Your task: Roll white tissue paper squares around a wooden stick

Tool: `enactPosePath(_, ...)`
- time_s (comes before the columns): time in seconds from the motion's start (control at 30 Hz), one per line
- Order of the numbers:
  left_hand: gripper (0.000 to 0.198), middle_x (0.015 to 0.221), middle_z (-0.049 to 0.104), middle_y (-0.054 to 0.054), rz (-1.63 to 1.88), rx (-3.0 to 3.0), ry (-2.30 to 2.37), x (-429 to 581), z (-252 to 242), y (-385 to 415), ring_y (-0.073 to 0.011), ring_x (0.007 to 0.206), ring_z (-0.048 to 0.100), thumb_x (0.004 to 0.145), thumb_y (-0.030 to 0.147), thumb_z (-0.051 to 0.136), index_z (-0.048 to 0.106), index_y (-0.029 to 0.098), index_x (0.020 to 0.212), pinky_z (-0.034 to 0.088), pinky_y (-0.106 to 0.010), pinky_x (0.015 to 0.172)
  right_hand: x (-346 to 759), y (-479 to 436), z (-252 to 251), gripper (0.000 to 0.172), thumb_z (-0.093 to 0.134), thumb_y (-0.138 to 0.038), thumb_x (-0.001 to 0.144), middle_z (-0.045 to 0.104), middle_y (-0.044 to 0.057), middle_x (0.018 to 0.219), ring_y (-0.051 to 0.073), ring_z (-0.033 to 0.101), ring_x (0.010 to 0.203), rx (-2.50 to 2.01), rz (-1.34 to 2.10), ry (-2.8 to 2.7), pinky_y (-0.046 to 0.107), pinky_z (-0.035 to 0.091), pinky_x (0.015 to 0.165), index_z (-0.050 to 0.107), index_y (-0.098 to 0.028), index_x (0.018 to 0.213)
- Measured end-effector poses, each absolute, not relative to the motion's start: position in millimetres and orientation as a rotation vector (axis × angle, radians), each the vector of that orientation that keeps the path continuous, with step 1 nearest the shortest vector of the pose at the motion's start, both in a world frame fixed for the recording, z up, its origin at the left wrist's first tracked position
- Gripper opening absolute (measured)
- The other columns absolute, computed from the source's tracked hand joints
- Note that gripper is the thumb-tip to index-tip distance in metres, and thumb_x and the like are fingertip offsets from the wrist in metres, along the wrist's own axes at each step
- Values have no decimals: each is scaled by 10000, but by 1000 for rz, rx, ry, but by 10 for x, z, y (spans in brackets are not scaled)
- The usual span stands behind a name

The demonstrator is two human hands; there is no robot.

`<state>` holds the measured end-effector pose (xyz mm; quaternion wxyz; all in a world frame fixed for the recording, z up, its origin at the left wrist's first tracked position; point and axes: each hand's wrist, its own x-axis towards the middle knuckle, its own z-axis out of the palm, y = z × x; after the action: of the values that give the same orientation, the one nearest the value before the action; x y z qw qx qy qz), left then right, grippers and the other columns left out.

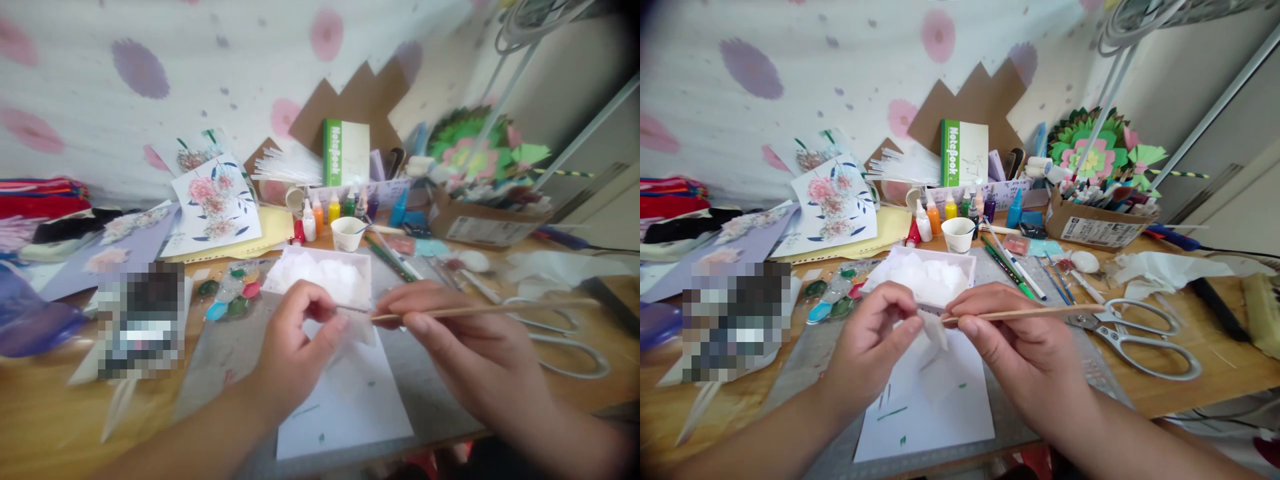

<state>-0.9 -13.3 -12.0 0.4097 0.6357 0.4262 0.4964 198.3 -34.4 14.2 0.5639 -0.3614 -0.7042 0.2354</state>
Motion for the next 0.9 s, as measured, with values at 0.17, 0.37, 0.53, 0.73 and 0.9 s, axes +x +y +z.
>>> enactPosePath(0.17,311,630,531,7,1052,1568,924,-37,-106,-139,-143,628,488,886,415,594,595,183,680,388,-275,589,1950,-329,132,162,657,-165,903,792,3,865,173,740,851,-827,492,-1694,290,613,799,766,-285,910)
enactPosePath(0.37,286,672,628,-21,894,1236,871,52,-139,-133,-155,681,559,767,422,709,629,156,699,436,-280,654,1860,-270,81,189,646,-119,884,790,30,875,182,745,824,-799,402,-1824,290,625,733,752,-254,965)
enactPosePath(0.53,195,647,651,-21,896,1190,997,63,-98,-103,-138,639,584,809,297,613,647,152,684,455,-266,645,1850,-219,30,161,639,-148,901,788,26,861,176,746,832,-832,395,-1749,289,632,745,759,-253,927)
enactPosePath(0.73,203,632,659,-14,941,1207,1097,8,-130,-25,-118,570,564,811,275,580,610,159,648,440,-249,587,1939,-45,-111,108,698,-321,885,785,16,861,178,762,740,-984,697,-1376,295,660,656,774,-264,834)
enactPosePath(0.9,202,595,649,-3,961,1210,1154,-27,-138,34,-113,535,550,781,254,576,587,169,598,425,-240,552,2047,151,-227,150,695,-381,888,789,21,809,184,766,724,-1063,704,-1270,327,666,689,765,-253,852)
